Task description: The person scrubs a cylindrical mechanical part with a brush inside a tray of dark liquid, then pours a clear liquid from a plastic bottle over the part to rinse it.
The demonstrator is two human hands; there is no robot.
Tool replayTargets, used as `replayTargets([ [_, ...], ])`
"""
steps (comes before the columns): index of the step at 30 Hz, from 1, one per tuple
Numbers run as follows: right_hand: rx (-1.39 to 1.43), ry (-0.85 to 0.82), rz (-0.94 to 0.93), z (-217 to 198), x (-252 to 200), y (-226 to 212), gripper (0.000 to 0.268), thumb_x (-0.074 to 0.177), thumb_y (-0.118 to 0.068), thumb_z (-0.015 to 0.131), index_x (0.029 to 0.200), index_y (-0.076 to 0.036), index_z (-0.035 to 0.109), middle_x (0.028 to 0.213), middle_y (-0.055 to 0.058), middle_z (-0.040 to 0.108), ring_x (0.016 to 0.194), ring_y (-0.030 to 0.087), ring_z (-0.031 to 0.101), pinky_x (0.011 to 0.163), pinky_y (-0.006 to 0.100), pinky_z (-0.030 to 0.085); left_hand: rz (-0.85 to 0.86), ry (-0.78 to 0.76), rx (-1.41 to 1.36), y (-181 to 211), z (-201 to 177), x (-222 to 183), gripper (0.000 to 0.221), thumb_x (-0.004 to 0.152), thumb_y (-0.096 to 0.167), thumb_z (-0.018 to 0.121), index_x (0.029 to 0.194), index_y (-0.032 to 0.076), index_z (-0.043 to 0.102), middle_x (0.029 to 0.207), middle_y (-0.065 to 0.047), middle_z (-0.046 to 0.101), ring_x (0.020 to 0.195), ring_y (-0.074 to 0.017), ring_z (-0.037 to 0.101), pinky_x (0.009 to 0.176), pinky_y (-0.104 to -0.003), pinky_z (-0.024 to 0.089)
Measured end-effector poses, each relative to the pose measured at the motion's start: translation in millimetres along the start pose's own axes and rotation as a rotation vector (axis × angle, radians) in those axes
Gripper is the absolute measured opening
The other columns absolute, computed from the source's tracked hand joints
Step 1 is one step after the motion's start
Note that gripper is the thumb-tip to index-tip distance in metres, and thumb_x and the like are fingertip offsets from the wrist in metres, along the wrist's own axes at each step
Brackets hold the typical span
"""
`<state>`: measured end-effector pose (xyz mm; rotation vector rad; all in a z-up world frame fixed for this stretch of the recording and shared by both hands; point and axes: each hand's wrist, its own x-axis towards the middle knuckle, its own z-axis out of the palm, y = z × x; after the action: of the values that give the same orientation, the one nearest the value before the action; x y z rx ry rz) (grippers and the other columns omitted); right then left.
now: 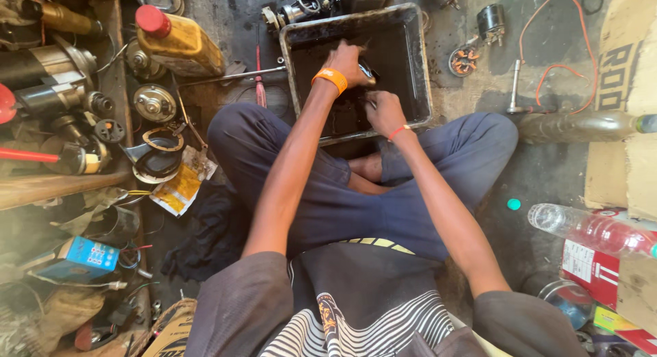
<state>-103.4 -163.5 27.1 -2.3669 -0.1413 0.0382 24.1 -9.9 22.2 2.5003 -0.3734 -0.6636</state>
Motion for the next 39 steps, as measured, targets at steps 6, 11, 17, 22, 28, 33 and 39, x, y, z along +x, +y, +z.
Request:
replayTargets([
  [6, 0.047, 0.071, -0.050, -24, -32, 16, 0.025, 0.090, -0.015, 0.070, 0.109, 0.002, 0.074, 0.101, 0.027, 0.071, 0.096, 0.043, 0.071, 0.084, 0.046, 0.056, 0.176, 0.313, 0.020, -43, 13, -7, 0.140, 0.057, 0.053, 0.103, 0.159, 0.011, 0.017, 0.155, -0.039, 0.019, 0.140, -0.0620, 0.025, 0.116, -0.059, 0.035],
  [11, -0.037, 0.020, 0.232, -33, -33, 10, 0.024, 0.092, -0.017, 0.067, 0.110, -0.005, 0.077, 0.095, 0.026, 0.073, 0.091, 0.043, 0.071, 0.082, 0.048, 0.056, 0.194, 0.359, -0.048, -69, 38, -6, 0.145, 0.058, 0.024, 0.100, 0.169, 0.021, 0.007, 0.164, -0.036, 0.020, 0.149, -0.0566, 0.026, 0.122, -0.051, 0.037],
  [17, -0.134, 0.016, 0.246, -25, -24, 1, 0.028, 0.090, -0.017, 0.067, 0.114, -0.007, 0.078, 0.092, 0.029, 0.070, 0.088, 0.048, 0.068, 0.084, 0.052, 0.054, 0.226, 0.421, -0.087, -56, 24, -5, 0.140, 0.056, 0.045, 0.104, 0.159, 0.012, 0.015, 0.151, -0.036, 0.036, 0.140, -0.0554, 0.032, 0.118, -0.054, 0.034],
  [22, -0.154, -0.045, 0.222, -32, -36, -15, 0.025, 0.089, -0.020, 0.069, 0.108, -0.005, 0.078, 0.093, 0.028, 0.072, 0.090, 0.047, 0.069, 0.085, 0.051, 0.054, 0.143, 0.454, -0.104, -36, 11, -15, 0.126, 0.067, 0.066, 0.092, 0.156, 0.002, 0.031, 0.147, -0.034, 0.046, 0.138, -0.0522, 0.040, 0.118, -0.052, 0.037],
  [28, 0.056, 0.004, 0.178, -63, -29, -35, 0.029, 0.091, -0.010, 0.062, 0.117, -0.005, 0.074, 0.097, 0.026, 0.072, 0.092, 0.043, 0.070, 0.082, 0.048, 0.055, 0.117, 0.465, -0.104, -30, -1, -19, 0.120, 0.068, 0.075, 0.083, 0.152, 0.001, 0.040, 0.142, -0.033, 0.050, 0.136, -0.0486, 0.043, 0.117, -0.049, 0.038],
  [33, -0.067, 0.112, 0.047, -34, -15, -32, 0.037, 0.089, -0.001, 0.059, 0.123, -0.001, 0.072, 0.099, 0.028, 0.068, 0.090, 0.047, 0.066, 0.081, 0.052, 0.052, 0.107, 0.492, -0.092, -32, 0, -19, 0.114, 0.071, 0.075, 0.084, 0.149, 0.001, 0.045, 0.140, -0.035, 0.051, 0.133, -0.0492, 0.045, 0.114, -0.049, 0.039],
  [39, -0.044, 0.089, -0.028, -2, -16, -19, 0.015, 0.088, 0.000, 0.061, 0.099, 0.000, 0.073, 0.092, 0.026, 0.067, 0.087, 0.047, 0.066, 0.078, 0.053, 0.052, 0.110, 0.480, -0.085, -32, -3, -21, 0.115, 0.068, 0.074, 0.084, 0.149, 0.002, 0.047, 0.136, -0.032, 0.055, 0.132, -0.0478, 0.049, 0.114, -0.049, 0.041],
])
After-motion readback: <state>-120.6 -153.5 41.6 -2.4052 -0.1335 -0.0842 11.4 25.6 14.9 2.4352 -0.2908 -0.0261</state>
